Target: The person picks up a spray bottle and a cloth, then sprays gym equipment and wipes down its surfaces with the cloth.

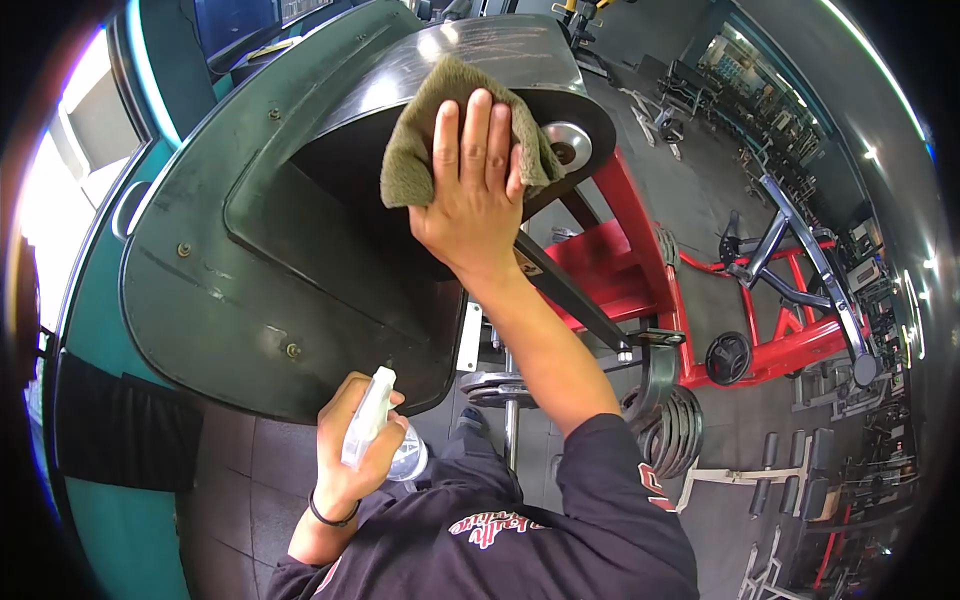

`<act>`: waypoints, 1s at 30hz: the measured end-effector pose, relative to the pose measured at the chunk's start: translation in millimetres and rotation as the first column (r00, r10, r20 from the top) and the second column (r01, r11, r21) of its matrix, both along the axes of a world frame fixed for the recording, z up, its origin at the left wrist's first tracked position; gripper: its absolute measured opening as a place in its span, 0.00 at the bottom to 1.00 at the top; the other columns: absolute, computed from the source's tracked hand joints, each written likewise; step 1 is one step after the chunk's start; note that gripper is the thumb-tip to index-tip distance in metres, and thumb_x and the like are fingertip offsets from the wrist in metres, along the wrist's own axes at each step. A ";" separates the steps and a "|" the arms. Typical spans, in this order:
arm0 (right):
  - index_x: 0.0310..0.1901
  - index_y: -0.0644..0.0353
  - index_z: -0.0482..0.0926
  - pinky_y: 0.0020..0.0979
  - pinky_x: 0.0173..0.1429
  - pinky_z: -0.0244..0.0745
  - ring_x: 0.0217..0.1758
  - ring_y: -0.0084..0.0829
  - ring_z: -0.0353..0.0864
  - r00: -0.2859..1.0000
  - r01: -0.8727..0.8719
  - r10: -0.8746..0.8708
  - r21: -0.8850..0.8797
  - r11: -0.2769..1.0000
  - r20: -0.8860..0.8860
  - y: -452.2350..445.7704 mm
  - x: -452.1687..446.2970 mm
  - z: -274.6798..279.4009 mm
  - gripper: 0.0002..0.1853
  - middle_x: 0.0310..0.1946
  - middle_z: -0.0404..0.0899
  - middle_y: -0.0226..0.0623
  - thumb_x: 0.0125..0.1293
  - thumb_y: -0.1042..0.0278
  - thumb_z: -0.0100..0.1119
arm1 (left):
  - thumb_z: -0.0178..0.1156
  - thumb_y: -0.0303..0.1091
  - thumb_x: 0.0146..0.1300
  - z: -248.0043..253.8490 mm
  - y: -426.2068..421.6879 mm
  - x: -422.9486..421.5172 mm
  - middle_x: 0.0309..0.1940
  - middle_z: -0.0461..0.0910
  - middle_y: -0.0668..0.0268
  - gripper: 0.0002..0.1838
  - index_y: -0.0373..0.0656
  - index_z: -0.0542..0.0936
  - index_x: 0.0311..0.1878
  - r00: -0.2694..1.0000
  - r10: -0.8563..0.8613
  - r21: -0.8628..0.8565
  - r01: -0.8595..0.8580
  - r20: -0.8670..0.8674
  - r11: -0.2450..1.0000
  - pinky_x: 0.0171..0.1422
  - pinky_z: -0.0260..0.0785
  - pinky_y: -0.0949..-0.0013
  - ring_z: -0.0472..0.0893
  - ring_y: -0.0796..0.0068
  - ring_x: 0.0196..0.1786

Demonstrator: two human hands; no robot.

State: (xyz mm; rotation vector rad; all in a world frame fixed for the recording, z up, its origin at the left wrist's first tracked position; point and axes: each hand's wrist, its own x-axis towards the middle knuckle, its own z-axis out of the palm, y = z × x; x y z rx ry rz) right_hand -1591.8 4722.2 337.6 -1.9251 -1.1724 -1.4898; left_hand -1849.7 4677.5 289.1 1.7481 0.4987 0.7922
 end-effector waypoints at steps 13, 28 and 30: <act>0.76 0.69 0.60 0.51 0.82 0.40 0.83 0.56 0.53 1.000 -0.026 0.026 -0.109 0.994 -0.002 -14.0 12.9 -19.0 0.43 0.78 0.58 0.59 0.67 0.43 0.46 | 0.64 0.20 0.51 3.7 8.2 -1.7 0.34 0.78 0.58 0.11 0.35 0.80 0.40 0.996 -0.089 0.012 0.089 -0.014 0.996 0.36 0.73 0.66 0.79 0.65 0.29; 0.71 0.67 0.68 0.48 0.81 0.46 0.78 0.54 0.64 0.987 -0.056 0.065 0.066 0.996 -0.146 -2.4 -3.6 -18.7 0.38 0.73 0.67 0.57 0.65 0.50 0.52 | 0.60 0.17 0.52 5.0 12.6 -8.3 0.39 0.79 0.59 0.12 0.33 0.80 0.42 0.986 -0.155 -0.037 0.153 -0.060 0.988 0.43 0.74 0.71 0.81 0.73 0.35; 0.72 0.67 0.67 0.48 0.82 0.46 0.78 0.52 0.64 1.000 -0.001 0.001 0.149 0.989 0.000 15.6 -3.4 2.0 0.37 0.73 0.67 0.56 0.65 0.52 0.51 | 0.60 0.17 0.52 1.1 12.1 -9.2 0.39 0.79 0.59 0.12 0.32 0.80 0.42 0.989 -0.143 -0.047 0.141 -0.046 0.989 0.43 0.73 0.71 0.81 0.74 0.35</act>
